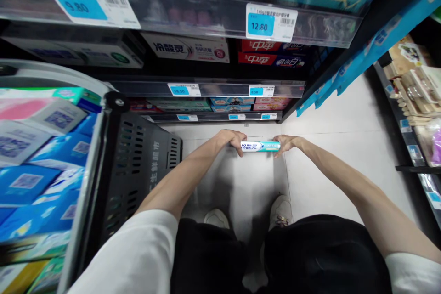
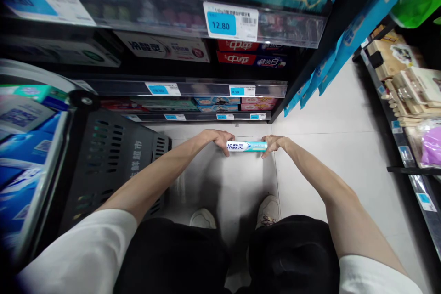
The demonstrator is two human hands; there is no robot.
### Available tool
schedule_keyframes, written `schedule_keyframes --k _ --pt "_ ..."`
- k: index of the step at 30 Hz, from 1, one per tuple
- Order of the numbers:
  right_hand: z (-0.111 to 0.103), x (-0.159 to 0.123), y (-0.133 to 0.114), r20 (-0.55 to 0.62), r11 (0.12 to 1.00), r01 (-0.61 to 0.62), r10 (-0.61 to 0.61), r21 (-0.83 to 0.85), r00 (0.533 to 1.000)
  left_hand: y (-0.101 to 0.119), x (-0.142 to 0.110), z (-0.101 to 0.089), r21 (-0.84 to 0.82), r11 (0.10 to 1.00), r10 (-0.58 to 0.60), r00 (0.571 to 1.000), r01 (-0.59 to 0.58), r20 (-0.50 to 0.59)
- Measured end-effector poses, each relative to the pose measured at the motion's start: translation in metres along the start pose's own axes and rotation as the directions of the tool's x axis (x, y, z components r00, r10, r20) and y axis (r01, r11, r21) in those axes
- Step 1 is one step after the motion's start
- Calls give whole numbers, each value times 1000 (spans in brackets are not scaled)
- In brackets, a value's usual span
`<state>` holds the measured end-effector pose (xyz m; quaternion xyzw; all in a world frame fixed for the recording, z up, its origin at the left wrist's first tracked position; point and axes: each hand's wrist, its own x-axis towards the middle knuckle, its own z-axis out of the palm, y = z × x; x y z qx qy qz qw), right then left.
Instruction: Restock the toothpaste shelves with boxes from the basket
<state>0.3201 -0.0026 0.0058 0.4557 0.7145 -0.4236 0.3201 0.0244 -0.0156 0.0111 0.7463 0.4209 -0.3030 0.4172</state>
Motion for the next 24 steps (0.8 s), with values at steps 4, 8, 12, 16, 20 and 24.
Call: schedule_keyframes --k 4,8,12,16,20,24 --pt "-1 0 -1 1 1000 -3 3 -6 1000 4 -5 -3 17 1000 14 1000 -14 20" --pt "-2 -3 -1 20 1000 15 -16 16 1000 3 -5 -5 35 999 18 1000 -19 19" --pt "0 -5 -2 80 997 39 -44 61 996 0 0 -4 47 999 22 999 -23 25" --pt "2 -6 -5 113 997 46 -53 64 992 -2 3 -2 51 998 35 999 -36 28" --pt "2 -4 -6 45 999 42 -42 -9 998 -3 3 0 43 998 55 998 -55 -1" --pt "-1 -3 -5 -51 991 61 -68 -121 996 -4 1 -1 37 997 65 997 -64 -30"
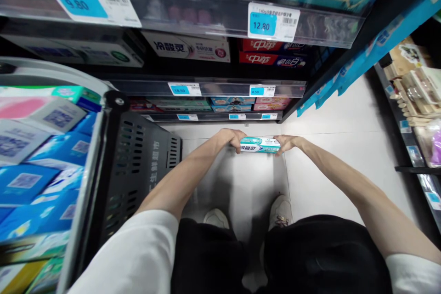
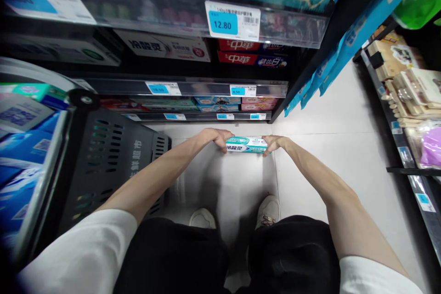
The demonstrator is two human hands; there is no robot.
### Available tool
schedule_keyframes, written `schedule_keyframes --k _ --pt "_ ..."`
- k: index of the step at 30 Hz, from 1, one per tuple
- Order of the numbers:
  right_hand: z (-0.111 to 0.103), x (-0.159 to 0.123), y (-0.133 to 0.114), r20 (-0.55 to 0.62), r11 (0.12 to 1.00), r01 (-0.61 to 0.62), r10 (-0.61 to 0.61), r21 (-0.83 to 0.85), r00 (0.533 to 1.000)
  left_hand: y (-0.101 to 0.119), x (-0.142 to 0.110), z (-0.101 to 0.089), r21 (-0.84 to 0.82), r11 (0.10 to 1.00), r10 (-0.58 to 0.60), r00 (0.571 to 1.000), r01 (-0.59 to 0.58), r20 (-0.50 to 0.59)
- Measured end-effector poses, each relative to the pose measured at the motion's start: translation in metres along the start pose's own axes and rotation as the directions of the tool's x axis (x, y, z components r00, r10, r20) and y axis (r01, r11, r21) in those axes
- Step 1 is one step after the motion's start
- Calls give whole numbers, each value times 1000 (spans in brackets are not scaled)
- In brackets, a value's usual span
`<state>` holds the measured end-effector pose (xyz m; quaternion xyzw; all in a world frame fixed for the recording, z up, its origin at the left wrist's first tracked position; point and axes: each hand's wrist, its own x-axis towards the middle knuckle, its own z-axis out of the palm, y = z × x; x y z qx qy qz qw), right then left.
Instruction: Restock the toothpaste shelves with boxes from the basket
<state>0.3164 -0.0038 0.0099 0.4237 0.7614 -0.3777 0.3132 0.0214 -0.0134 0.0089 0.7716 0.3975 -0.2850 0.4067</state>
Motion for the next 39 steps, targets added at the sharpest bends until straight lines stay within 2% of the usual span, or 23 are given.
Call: schedule_keyframes --k 9,15,20,26,30,39 --pt "3 1 -3 -164 980 -1 -32 -198 986 -1 -9 -4 56 998 -32 999 33 -28" --pt "-5 -1 0 -282 972 -9 -59 -234 958 -7 -6 -7 81 995 -55 990 65 -127" --pt "-12 2 7 -313 973 -5 -68 -229 947 -16 -7 -13 122 990 -43 972 73 -230" --pt "-10 5 8 -317 973 6 -81 -230 945 -22 -13 -16 124 991 -18 953 58 -302" --pt "-10 5 9 -311 972 8 -83 -235 947 -19 -14 -15 137 989 -8 953 51 -304" --pt "-5 6 9 -278 967 16 -88 -253 957 -4 -19 -14 181 978 -71 977 109 -204"
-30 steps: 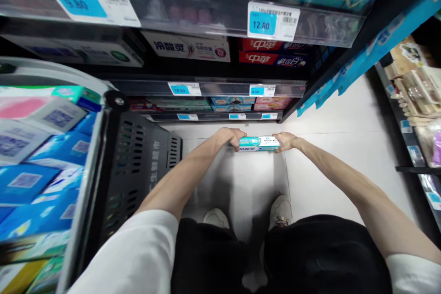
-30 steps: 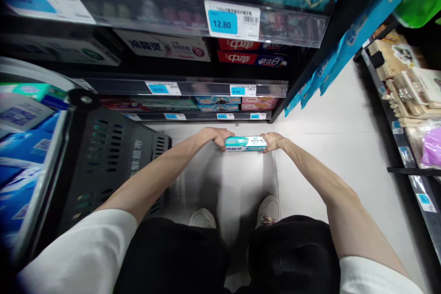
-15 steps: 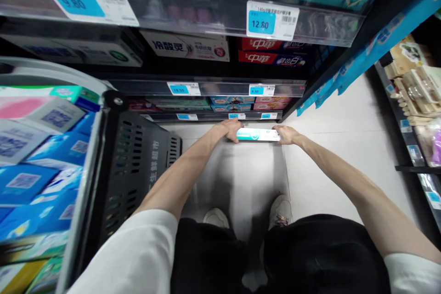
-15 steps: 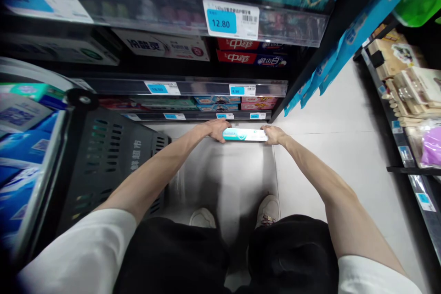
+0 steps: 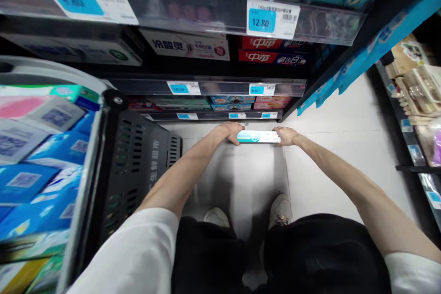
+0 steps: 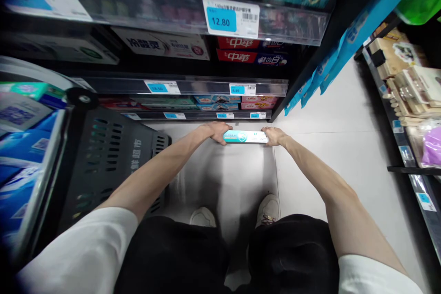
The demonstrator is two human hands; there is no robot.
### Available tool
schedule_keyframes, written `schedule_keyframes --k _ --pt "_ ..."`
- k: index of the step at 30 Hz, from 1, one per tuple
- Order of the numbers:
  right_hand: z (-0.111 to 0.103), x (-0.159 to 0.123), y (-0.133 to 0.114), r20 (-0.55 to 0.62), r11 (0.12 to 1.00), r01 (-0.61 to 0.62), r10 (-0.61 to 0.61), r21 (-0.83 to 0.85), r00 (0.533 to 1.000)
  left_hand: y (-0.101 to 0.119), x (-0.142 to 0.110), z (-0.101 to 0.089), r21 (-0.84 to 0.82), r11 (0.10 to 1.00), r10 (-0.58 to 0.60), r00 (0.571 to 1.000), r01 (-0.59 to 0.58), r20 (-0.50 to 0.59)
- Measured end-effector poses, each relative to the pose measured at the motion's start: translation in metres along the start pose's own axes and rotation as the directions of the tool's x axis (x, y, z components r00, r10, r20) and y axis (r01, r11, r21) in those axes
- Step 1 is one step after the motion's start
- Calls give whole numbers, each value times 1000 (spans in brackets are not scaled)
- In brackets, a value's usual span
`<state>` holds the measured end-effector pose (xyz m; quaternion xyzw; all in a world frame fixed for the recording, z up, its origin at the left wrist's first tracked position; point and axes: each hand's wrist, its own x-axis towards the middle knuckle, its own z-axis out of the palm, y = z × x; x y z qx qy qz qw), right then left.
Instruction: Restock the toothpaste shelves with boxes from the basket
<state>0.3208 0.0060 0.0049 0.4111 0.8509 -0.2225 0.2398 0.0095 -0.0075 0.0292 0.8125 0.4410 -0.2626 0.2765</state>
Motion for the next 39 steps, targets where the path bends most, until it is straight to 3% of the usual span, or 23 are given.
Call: schedule_keyframes --k 4,13,26,39 --pt "0 -1 -1 -6 1000 6 -7 -16 1000 1 -3 -1 26 1000 3 1000 -3 -1" --pt "-10 -8 -4 -121 998 -4 -4 -64 993 -8 -5 -3 81 995 59 990 -49 -127" --pt "-8 -8 -3 -115 997 -5 -3 -75 993 -5 -4 -2 46 998 53 992 -49 -111" --pt "-2 -5 -2 -98 994 22 -33 -111 995 -10 1 4 114 992 58 994 -48 -88"
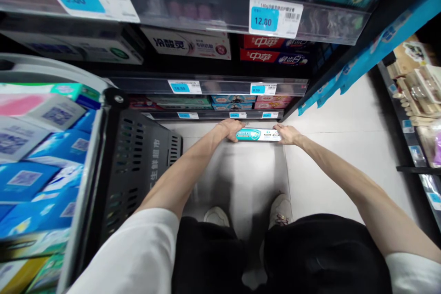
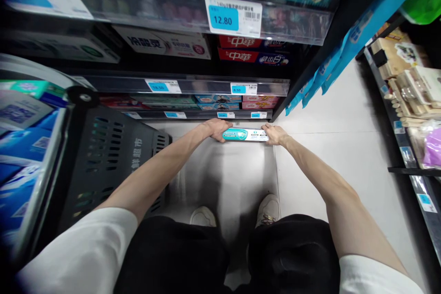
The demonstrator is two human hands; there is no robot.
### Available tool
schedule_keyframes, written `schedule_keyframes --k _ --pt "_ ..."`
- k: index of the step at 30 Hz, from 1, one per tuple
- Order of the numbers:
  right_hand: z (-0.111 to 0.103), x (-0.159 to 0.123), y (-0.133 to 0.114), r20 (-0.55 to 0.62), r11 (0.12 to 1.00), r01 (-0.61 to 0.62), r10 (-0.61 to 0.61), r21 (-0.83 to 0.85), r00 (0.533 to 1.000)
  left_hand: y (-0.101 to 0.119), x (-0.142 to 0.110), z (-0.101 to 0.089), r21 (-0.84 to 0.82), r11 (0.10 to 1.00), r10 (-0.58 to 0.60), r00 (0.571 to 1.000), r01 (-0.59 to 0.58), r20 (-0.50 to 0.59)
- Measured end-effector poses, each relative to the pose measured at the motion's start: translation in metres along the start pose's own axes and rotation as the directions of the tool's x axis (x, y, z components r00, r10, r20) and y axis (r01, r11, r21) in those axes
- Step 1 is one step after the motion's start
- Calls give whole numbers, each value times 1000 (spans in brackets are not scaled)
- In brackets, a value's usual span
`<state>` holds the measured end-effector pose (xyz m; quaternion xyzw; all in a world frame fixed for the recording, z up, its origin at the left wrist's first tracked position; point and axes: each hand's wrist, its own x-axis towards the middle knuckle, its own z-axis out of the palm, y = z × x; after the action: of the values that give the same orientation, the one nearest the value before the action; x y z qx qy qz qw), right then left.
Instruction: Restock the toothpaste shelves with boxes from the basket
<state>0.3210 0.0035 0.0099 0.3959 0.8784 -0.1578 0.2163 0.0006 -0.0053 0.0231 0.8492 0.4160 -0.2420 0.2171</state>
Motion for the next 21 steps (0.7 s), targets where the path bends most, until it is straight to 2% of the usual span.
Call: schedule_keyframes --k 21 --pt "0 0 1 20 1000 14 -14 0 1000 9 -9 -8 22 1000 -19 1000 19 10"
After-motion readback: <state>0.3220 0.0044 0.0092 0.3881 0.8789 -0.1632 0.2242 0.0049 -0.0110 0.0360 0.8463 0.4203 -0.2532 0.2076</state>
